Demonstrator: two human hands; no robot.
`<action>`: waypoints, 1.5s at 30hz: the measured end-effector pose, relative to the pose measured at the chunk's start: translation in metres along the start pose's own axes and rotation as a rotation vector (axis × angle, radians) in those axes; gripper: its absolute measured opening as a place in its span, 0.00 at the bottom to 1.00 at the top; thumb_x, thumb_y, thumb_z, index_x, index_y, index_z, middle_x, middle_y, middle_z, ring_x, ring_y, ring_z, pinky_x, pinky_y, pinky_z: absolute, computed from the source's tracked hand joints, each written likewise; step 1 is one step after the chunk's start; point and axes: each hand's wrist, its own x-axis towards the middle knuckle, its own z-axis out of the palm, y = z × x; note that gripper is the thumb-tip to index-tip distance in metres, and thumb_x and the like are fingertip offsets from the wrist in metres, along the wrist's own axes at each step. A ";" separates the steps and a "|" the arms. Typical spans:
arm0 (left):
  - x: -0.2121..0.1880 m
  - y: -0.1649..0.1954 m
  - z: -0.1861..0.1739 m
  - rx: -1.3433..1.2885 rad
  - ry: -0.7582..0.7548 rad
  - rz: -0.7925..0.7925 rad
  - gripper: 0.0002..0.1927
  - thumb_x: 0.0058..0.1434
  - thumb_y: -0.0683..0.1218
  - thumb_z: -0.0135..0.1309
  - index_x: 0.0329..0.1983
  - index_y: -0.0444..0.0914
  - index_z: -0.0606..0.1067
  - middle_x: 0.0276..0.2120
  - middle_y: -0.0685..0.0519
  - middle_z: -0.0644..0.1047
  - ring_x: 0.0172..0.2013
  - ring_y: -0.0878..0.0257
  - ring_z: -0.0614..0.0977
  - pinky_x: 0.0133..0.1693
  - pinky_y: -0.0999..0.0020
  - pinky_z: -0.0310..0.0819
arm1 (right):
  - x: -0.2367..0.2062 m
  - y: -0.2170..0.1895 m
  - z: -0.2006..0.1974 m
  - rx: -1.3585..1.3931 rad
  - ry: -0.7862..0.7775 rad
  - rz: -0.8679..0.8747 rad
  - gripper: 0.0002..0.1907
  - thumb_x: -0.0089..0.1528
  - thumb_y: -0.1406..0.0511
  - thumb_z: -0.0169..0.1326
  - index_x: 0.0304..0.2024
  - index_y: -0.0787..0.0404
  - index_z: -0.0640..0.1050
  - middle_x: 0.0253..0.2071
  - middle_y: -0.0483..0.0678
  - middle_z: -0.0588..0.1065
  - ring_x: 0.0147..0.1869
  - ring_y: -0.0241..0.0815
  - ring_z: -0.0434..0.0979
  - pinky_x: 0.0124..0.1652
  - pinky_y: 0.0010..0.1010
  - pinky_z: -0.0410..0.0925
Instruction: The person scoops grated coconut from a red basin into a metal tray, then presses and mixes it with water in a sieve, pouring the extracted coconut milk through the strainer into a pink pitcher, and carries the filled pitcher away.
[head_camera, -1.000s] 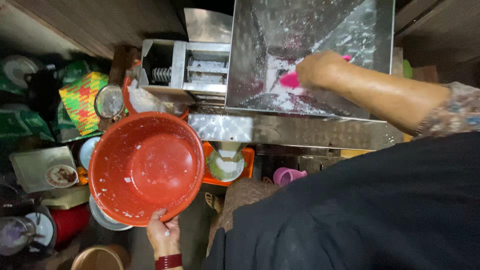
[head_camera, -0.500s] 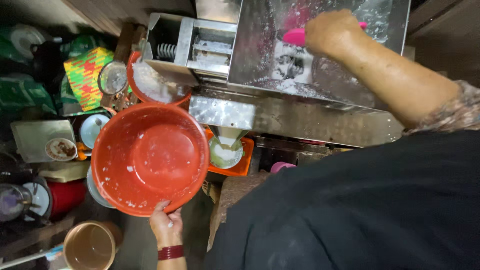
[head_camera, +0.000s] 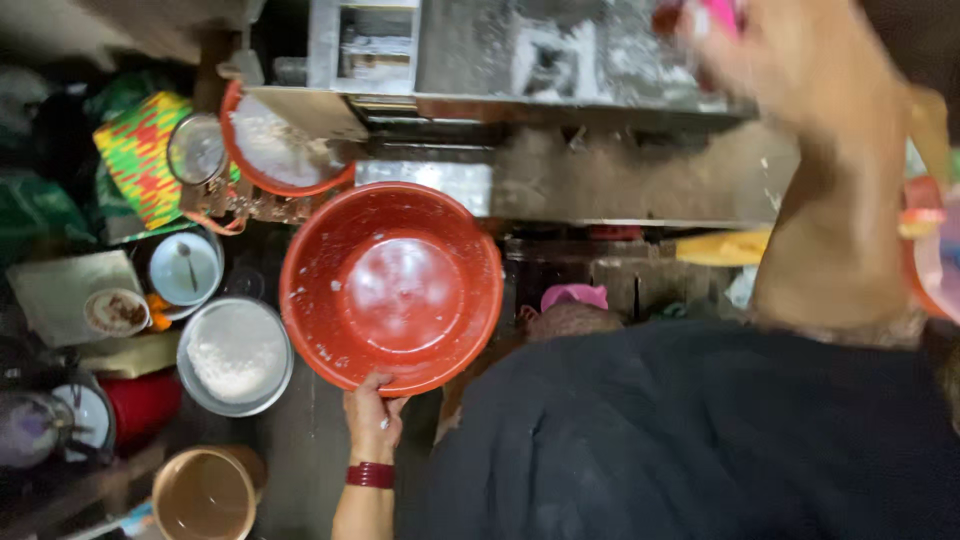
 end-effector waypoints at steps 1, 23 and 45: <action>-0.001 -0.002 -0.001 0.040 -0.067 -0.001 0.24 0.54 0.33 0.49 0.56 0.32 0.70 0.41 0.45 0.79 0.34 0.52 0.85 0.28 0.57 0.84 | -0.033 -0.003 0.005 0.110 -0.021 0.026 0.20 0.63 0.58 0.54 0.56 0.56 0.79 0.37 0.49 0.80 0.34 0.36 0.78 0.32 0.33 0.72; -0.007 -0.068 -0.099 0.346 -0.516 -0.335 0.26 0.62 0.45 0.53 0.64 0.39 0.68 0.47 0.48 0.80 0.37 0.60 0.86 0.29 0.62 0.86 | -0.335 -0.022 0.352 0.874 -0.163 1.253 0.17 0.58 0.69 0.51 0.49 0.50 0.70 0.19 0.42 0.64 0.11 0.37 0.54 0.11 0.31 0.48; -0.011 -0.161 -0.195 0.397 -0.380 -0.313 0.34 0.65 0.43 0.51 0.75 0.43 0.59 0.56 0.44 0.76 0.32 0.51 0.85 0.29 0.65 0.81 | -0.542 -0.084 0.408 1.199 0.652 1.912 0.07 0.56 0.69 0.56 0.33 0.60 0.70 0.21 0.52 0.65 0.14 0.49 0.65 0.15 0.39 0.58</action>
